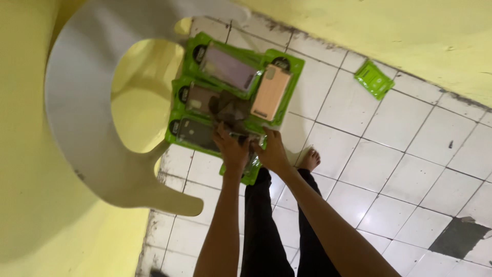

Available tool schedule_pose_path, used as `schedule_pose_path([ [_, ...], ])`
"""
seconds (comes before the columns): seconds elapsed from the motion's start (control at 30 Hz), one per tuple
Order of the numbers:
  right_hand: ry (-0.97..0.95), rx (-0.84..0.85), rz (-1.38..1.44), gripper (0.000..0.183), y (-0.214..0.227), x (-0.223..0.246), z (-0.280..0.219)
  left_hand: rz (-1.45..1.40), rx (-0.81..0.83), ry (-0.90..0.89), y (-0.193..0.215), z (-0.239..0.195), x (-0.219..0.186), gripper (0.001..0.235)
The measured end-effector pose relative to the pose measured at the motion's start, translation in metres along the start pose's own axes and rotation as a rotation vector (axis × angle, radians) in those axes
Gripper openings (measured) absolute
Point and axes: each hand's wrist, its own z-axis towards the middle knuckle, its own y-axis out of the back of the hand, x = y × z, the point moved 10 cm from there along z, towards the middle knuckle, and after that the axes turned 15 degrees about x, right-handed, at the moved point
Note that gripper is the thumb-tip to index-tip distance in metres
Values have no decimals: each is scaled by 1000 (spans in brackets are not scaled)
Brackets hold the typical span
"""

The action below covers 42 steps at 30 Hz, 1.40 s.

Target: The person repeatedly picks up packaged phone cases from a white plastic chair, wipes them with a cloth, and hangs them on a wall-mounted wire rack. The person handles multiple cases one at a time, moving them between the chair and the rack.

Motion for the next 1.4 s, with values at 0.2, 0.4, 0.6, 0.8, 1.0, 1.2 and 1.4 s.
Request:
schedule_pose_path([
  [0.2,-107,-15,18,53,-16,24,4,-244,-129,24,42,-3,3,103],
  [0.4,-95,79,351,49,-28,38,-1,-179,-45,136,75,1,-7,29],
  [0.6,-294,174,1216,54,-57,39,-15,-236,214,-214,94,-83,-76,29],
  [0.8,-273,-21,1413,44,7,17,-35,-426,-166,-10,117,18,-39,47],
  [1.0,-350,-202,1329,42,72,-43,-116,-402,-116,312,48,153,-29,71],
  [1.2,-492,-259,1151,41,87,-96,-167,-195,-174,577,57,164,-51,94],
  [1.4,-542,-228,1188,41,60,-107,-177,-141,-163,692,45,163,-28,119],
])
